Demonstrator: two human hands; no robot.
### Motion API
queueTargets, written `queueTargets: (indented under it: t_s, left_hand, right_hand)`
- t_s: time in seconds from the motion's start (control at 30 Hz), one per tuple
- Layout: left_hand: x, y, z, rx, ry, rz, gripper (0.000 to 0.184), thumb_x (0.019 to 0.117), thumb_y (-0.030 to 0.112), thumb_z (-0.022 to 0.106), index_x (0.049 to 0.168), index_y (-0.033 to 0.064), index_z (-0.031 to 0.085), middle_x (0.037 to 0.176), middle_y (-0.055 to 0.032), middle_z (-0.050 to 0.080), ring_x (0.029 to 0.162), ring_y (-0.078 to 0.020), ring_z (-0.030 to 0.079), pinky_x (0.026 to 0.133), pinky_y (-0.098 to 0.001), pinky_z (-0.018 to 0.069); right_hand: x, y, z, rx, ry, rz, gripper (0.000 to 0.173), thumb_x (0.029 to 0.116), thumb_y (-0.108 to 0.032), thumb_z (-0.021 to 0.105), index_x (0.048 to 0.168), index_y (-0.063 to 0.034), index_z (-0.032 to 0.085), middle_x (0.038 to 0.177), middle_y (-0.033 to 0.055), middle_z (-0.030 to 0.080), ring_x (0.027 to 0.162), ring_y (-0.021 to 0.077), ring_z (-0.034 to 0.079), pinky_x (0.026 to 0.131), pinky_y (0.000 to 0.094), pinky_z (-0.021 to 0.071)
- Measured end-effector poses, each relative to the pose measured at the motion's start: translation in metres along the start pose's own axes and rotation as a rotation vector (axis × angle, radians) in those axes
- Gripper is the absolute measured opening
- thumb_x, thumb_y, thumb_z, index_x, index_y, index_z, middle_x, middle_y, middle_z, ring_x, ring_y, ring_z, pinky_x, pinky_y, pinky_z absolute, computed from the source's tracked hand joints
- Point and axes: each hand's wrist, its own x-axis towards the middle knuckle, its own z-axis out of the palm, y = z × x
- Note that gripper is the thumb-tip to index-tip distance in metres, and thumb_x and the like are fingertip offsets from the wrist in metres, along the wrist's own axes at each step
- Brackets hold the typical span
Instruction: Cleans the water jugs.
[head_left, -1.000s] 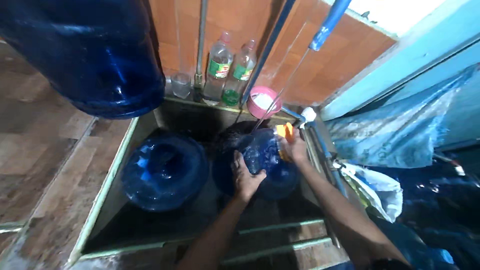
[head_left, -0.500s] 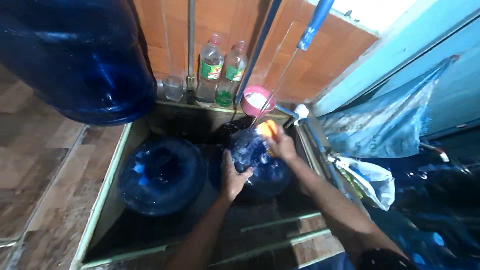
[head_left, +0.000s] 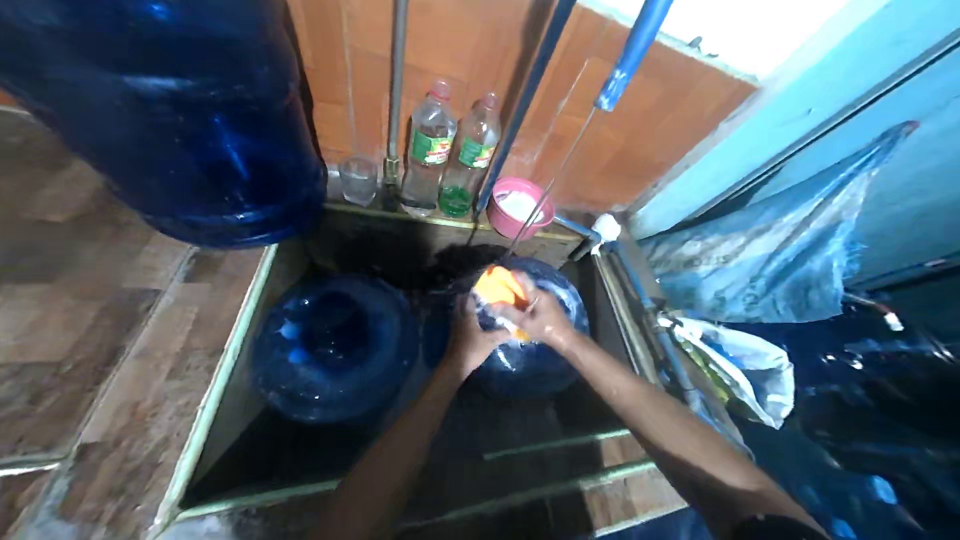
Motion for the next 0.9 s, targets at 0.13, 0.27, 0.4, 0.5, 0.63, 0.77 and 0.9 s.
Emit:
queueTargets:
  t_s: [0.13,0.27,0.4,0.5,0.63,0.77,0.9]
  left_hand:
    - [-0.007,0.013,0.019,0.040,0.086,-0.124,0.108,0.0836,0.033,0.082,0.161,-0.0031,0.015,0.167,-0.0273,0.011,0.154,-0.0387,0.022,0.122,-0.0478,0.0282]
    - [0.003,0.010,0.019,0.015,0.044,-0.061,0.109,0.0809,0.031,0.086,0.160,-0.0033,0.019,0.167,-0.0266,0.014,0.152,-0.0389,0.026,0.122,-0.0486,0.0303]
    - [-0.002,0.007,0.017,0.021,0.057,-0.081,0.099,0.0872,0.036,0.078,0.161,0.0008,0.022,0.169,-0.0235,0.012,0.154,-0.0370,0.022,0.123,-0.0475,0.0282]
    - [0.003,0.012,0.025,0.041,0.035,-0.070,0.100,0.0880,0.036,0.078,0.161,-0.0001,0.020,0.169,-0.0217,0.011,0.154,-0.0343,0.023,0.123,-0.0453,0.0271]
    - [0.002,0.000,0.019,0.029,0.033,0.015,0.102,0.0901,0.033,0.077,0.161,-0.0043,0.013,0.168,-0.0254,0.013,0.154,-0.0348,0.024,0.124,-0.0446,0.0265]
    - [0.015,0.014,0.026,0.020,0.077,-0.022,0.093,0.0935,0.032,0.073,0.160,-0.0035,0.019,0.167,-0.0255,0.018,0.151,-0.0391,0.028,0.121,-0.0504,0.0294]
    - [0.035,0.020,-0.019,0.137,0.117,-0.016,0.069,0.1022,0.027,0.063,0.155,-0.0056,0.031,0.158,-0.0322,0.032,0.143,-0.0427,0.040,0.116,-0.0528,0.0371]
  right_hand:
    - [0.023,0.017,-0.020,-0.055,0.136,0.274,0.069,0.1008,-0.038,0.066,0.156,-0.0092,0.036,0.117,0.0286,0.069,0.112,0.0460,0.067,0.099,0.0629,0.0497]
    - [0.002,0.004,-0.009,0.017,-0.007,0.027,0.067,0.0957,-0.035,0.072,0.151,-0.0061,0.047,0.112,0.0227,0.072,0.106,0.0362,0.070,0.098,0.0560,0.0529]
    - [0.025,0.038,-0.034,-0.080,0.143,0.341,0.069,0.1020,-0.040,0.064,0.157,-0.0094,0.035,0.119,0.0287,0.068,0.112,0.0467,0.067,0.099,0.0641,0.0495]
    - [0.003,0.015,-0.011,-0.039,0.113,0.211,0.070,0.0992,-0.036,0.067,0.154,-0.0036,0.039,0.113,0.0260,0.070,0.107,0.0409,0.069,0.097,0.0580,0.0530]
    - [0.021,0.029,-0.021,0.007,0.113,0.227,0.068,0.1004,-0.039,0.066,0.154,-0.0081,0.039,0.114,0.0289,0.070,0.106,0.0462,0.068,0.094,0.0646,0.0519]
    - [0.009,0.022,-0.014,0.010,0.129,0.312,0.068,0.1021,-0.034,0.063,0.156,-0.0059,0.033,0.116,0.0290,0.068,0.109,0.0457,0.068,0.096,0.0622,0.0521]
    - [-0.044,0.017,-0.018,-0.070,-0.148,0.240,0.068,0.1012,-0.046,0.061,0.157,-0.0124,0.040,0.120,0.0244,0.069,0.114,0.0419,0.066,0.101,0.0606,0.0492]
